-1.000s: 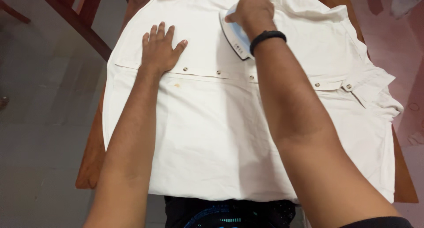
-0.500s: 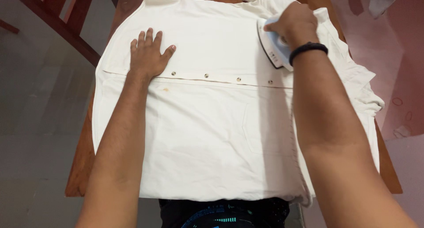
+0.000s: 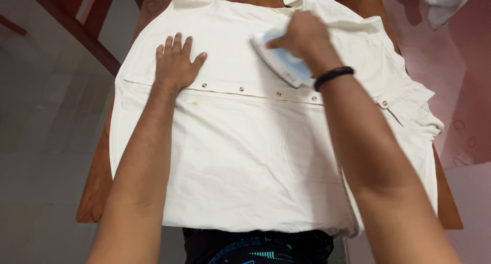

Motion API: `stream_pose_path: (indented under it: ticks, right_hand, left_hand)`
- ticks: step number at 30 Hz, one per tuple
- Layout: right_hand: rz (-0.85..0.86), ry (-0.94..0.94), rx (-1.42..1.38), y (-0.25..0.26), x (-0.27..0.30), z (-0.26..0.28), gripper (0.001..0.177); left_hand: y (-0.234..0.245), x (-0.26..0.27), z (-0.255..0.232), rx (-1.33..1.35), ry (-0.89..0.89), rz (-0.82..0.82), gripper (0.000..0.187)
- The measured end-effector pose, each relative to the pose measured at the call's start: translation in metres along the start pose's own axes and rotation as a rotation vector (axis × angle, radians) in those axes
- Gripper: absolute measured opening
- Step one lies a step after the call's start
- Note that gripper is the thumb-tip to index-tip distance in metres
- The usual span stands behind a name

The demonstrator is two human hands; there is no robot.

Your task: The person irons a white shirt laid flat on a wooden table. They use a handheld iron to smooth the front panel and placket area, moving the iron back and forth while holding the fabric with the other hand.

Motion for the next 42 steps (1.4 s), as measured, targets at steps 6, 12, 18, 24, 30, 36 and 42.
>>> stream_pose_path:
  ticks: [6,12,18,24,30,36,42]
  right_hand:
    - [0.125,0.048,-0.017,-0.009,0.014,0.068,0.072]
    - [0.214,0.228,0.058,-0.006,0.021,0.063,0.074]
    - [0.181,0.280,0.070,-0.001,0.023,0.034,0.078]
    - [0.139,0.313,0.114,0.011,0.033,0.009,0.079]
    - [0.083,0.391,0.198,0.018,0.039,-0.028,0.083]
    - [-0.008,0.429,0.232,0.025,0.041,-0.069,0.078]
    - [-0.040,0.377,0.326,0.032,0.046,-0.114,0.077]
  left_hand:
    - [-0.003,0.004,-0.001,0.009,0.015,0.016,0.075]
    - [0.000,0.004,0.002,0.033,0.009,0.000,0.075]
    - [0.002,0.005,0.000,0.032,0.008,0.011,0.076]
    - [-0.004,0.002,0.003,0.025,0.004,0.025,0.078]
    - [-0.005,0.001,0.004,0.018,-0.001,0.058,0.079]
    - [-0.005,0.001,0.006,0.017,0.001,0.049,0.080]
    - [-0.015,-0.006,0.007,0.002,0.022,0.075,0.082]
Point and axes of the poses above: each hand's wrist, its own x-axis away from the middle knuckle, its own y-axis out of the back of the hand, z = x × y, the point moved 7 cm from there along -x, towards the middle knuckle, and after that the axes turned 15 degrees about -z, right-handed, at the moved point
